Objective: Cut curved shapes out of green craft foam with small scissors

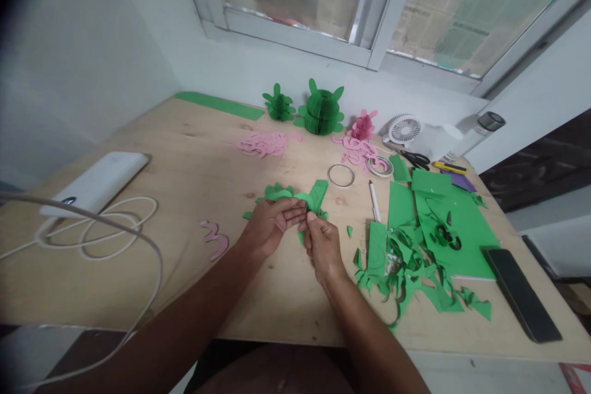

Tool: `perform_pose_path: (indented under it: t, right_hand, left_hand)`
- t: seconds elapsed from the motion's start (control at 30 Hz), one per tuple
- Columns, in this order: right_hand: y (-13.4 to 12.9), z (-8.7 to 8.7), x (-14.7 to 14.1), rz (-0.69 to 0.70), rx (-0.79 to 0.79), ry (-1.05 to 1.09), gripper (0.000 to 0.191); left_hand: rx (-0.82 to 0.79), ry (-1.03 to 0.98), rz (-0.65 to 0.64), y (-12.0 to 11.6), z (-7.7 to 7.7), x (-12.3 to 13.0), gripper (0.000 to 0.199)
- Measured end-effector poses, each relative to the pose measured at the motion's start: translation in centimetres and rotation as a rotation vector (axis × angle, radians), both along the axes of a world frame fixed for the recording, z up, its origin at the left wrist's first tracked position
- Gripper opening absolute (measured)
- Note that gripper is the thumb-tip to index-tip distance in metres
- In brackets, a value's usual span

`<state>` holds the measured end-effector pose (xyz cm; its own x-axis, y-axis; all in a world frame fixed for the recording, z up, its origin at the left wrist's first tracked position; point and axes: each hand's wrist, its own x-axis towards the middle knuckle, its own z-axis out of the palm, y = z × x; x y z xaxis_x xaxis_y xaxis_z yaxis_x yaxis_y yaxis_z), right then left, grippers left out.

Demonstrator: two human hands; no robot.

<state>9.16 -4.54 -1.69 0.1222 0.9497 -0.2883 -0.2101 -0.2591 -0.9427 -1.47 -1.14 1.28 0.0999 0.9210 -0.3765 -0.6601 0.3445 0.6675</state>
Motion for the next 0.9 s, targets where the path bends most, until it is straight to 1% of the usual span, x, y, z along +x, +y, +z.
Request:
perform_pose_path:
  t: [0.3,0.63,0.9]
  right_hand:
    - [-0.08,0.08,-0.08,0.007,-0.014,-0.003,0.050]
    - [-0.10,0.02,-0.10,0.007,-0.022,-0.016,0.049]
    - [-0.10,0.08,-0.06,0.014,-0.009,-0.004,0.049]
  left_hand:
    - [0.020,0.044,0.014,0.22,-0.11,-0.05,0.010]
    - [0.062,0.156,0.044,0.31,-0.34,0.01,0.011]
    - [0.069,0.166,0.051,0.36,-0.31,0.01,0.009]
